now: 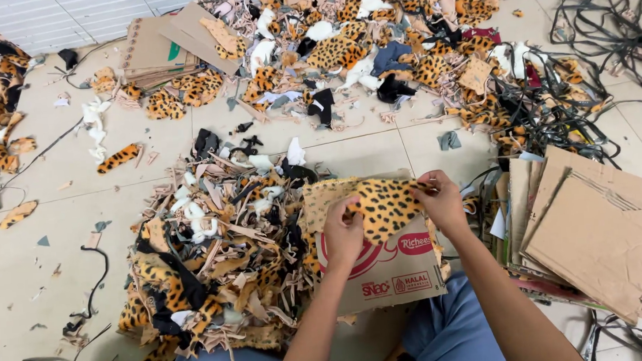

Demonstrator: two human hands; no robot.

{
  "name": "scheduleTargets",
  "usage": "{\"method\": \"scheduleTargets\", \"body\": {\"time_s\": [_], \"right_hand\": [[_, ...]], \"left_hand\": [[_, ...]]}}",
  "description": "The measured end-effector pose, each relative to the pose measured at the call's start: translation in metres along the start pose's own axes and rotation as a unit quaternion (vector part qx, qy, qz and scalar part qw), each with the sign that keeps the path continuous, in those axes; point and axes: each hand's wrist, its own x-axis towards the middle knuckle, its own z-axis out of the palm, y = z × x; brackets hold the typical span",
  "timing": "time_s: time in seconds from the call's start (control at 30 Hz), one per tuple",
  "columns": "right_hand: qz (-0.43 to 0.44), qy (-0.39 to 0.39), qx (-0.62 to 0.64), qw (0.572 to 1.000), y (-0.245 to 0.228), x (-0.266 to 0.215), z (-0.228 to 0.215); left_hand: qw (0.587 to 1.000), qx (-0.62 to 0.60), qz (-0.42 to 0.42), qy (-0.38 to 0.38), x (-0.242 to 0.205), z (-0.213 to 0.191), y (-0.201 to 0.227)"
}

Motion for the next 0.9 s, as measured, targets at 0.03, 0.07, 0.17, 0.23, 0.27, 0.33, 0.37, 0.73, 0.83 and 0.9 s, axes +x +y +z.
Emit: {"method": "scheduleTargets", "body": {"time_s": [0.03, 0.07, 0.17, 0.23, 0.27, 0.33, 0.37, 0.73, 0.83, 0.9], "right_hand": [[0.0, 0.0, 0.0, 1.0, 0.001, -0.001, -0.001], [-0.033, 0.006, 0.03, 0.999, 0.002, -0.002, -0.001], [-0.147, 0.033, 0.049, 0.987, -0.027, -0.015, -0.005], [-0.228, 0.05, 0.038, 0.971, -0.035, -0.016, -0.01], [-0.281, 0.062, 0.003, 0.958, -0.029, -0.011, -0.013], [-0.337, 0.076, -0.032, 0.938, -0.012, -0.003, -0.013], [-0.306, 0.071, -0.058, 0.948, 0.003, -0.003, -0.008], [-0.115, 0.05, -0.05, 0.991, 0.037, -0.02, -0.001], [-0.114, 0.05, -0.065, 0.99, 0.027, -0.014, -0.001], [-0.122, 0.039, -0.086, 0.988, 0.024, -0.005, 0.001]], "left_hand": [[1.0, 0.001, 0.0, 0.0, 0.001, 0.001, -0.002], [0.999, -0.013, 0.035, 0.011, 0.001, 0.002, -0.004], [0.992, -0.011, 0.123, 0.03, -0.006, 0.0, 0.03], [0.984, 0.004, 0.176, 0.041, 0.001, -0.002, 0.035], [0.972, 0.015, 0.227, 0.05, 0.011, -0.002, 0.023], [0.956, 0.023, 0.285, 0.06, 0.031, -0.002, 0.001], [0.954, 0.076, 0.28, 0.073, 0.037, -0.004, -0.013], [0.946, 0.191, 0.258, 0.036, 0.026, -0.014, -0.032], [0.914, 0.243, 0.322, 0.046, 0.015, -0.01, -0.033], [0.908, 0.262, 0.326, 0.006, 0.017, 0.0, -0.066]]}}
